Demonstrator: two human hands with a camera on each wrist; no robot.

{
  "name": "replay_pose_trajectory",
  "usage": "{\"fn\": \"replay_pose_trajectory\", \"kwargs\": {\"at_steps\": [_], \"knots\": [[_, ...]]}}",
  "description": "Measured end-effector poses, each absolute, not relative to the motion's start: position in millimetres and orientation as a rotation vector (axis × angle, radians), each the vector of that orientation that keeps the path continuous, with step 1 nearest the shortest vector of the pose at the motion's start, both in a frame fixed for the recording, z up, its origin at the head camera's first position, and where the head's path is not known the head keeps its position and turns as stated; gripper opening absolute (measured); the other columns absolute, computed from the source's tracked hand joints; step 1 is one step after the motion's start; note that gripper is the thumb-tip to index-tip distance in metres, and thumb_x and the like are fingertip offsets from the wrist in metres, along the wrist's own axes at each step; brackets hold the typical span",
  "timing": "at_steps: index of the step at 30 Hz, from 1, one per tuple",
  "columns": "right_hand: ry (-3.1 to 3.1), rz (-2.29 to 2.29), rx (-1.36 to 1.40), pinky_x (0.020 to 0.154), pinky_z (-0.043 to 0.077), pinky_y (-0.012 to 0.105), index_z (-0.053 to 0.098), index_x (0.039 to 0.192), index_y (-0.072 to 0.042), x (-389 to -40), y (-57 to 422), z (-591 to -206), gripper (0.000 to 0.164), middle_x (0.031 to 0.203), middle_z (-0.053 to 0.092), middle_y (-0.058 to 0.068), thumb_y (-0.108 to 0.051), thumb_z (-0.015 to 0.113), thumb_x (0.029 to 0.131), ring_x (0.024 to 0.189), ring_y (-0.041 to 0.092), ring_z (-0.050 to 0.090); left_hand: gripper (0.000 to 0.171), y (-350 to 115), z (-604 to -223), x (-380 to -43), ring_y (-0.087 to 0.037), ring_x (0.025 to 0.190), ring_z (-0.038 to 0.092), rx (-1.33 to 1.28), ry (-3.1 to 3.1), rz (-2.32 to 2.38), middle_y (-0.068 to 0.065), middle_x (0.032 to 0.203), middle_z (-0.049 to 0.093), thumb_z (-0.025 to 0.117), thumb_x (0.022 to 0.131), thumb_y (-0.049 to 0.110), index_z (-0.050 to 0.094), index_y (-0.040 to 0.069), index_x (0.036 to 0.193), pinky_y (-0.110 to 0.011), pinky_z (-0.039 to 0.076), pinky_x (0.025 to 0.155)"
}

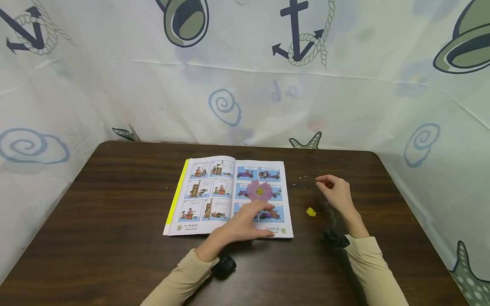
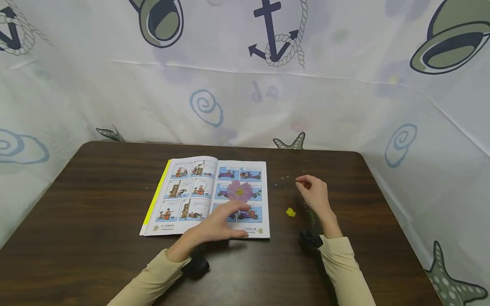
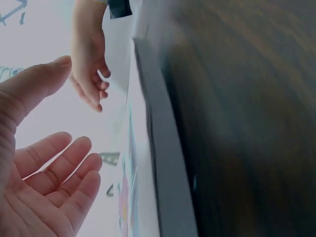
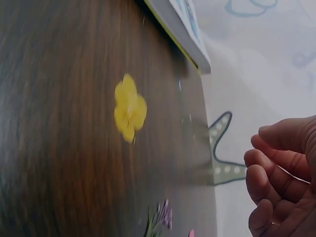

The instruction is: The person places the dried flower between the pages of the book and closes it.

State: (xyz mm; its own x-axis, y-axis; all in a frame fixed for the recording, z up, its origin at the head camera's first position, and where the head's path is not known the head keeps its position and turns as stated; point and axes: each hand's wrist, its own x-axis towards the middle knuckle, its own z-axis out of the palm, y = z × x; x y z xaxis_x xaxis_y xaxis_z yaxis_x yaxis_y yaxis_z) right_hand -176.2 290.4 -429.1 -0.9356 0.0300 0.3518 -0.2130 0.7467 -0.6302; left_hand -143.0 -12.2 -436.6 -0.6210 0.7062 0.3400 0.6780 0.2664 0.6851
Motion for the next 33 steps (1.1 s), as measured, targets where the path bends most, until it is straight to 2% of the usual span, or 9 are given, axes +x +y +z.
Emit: {"fn": "replay_pose_trajectory", "kwargs": {"at_steps": [8,20,33], "knots": [[-2.608,0.964,0.085,0.055,0.04,0.018,0.069,0.09,0.004,-172,307,-434,0.009,0.072,0.064,0.011,-0.002,0.065,0.084,0.06,0.006,0.049,0.061,12,-441,-138,-0.019,0.105,0.054,1.373,2.453,1.179,-0.011,0.113,0.059,0.082,0.071,0.022,0.055,-0.001,0.121,-0.028,0.04,0.094],[-2.635,0.962,-0.067,0.053,0.039,0.018,0.068,0.094,0.007,-168,330,-441,0.012,0.078,0.066,0.018,0.001,0.064,0.084,0.061,0.006,0.052,0.058,26,-449,-135,-0.02,0.106,0.048,1.333,2.508,1.1,-0.009,0.117,0.054,0.081,0.072,0.018,0.055,0.003,0.122,-0.028,0.04,0.093],[-2.694,0.941,-0.267,0.06,0.042,0.025,0.066,0.1,0.008,-171,344,-451,0.018,0.089,0.065,0.023,-0.001,0.064,0.085,0.074,0.026,0.058,0.05,30,-450,-134,-0.018,0.104,0.048,1.315,2.564,0.995,-0.008,0.116,0.053,0.077,0.076,0.014,0.057,0.004,0.12,-0.026,0.04,0.091]]}}
